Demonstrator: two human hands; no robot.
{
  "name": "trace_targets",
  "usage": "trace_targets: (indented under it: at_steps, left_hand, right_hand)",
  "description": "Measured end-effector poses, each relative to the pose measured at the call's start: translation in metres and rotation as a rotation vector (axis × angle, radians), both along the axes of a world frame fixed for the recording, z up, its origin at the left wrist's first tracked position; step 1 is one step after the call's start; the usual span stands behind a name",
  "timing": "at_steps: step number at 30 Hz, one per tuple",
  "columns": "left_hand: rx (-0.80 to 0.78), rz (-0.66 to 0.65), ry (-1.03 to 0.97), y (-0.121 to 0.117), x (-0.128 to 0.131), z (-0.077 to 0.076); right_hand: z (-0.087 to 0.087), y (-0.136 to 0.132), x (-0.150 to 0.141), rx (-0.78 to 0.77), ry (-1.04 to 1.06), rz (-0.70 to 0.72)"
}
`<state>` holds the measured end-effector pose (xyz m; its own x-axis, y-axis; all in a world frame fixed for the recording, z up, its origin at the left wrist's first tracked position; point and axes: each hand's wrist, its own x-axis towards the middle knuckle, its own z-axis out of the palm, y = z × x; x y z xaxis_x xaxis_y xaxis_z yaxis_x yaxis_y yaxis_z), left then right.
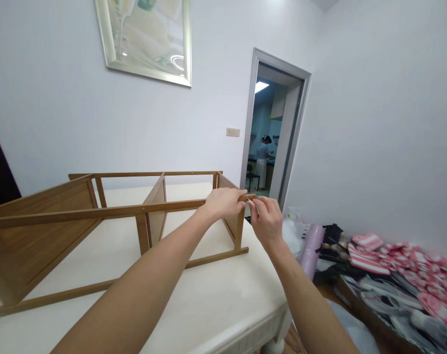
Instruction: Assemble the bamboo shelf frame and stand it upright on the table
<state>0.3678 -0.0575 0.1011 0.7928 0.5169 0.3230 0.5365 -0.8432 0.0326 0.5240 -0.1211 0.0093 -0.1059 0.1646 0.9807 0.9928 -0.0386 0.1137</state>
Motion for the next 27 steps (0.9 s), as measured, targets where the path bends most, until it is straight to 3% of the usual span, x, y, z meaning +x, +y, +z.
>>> trace_targets:
  at_steps: [6, 22, 27]
  left_hand:
    - [0.002, 0.007, -0.009, 0.0, 0.0, -0.001]
    - [0.045, -0.01, 0.015, 0.002, 0.0, -0.003]
    - [0.155, -0.042, -0.057, 0.002, -0.002, -0.013]
  right_hand:
    - [0.0, 0.0, -0.009, 0.019, 0.0, -0.098]
    - [-0.002, 0.004, -0.016, -0.017, 0.135, -0.016]
    - [-0.003, 0.006, -0.016, -0.024, 0.091, -0.041]
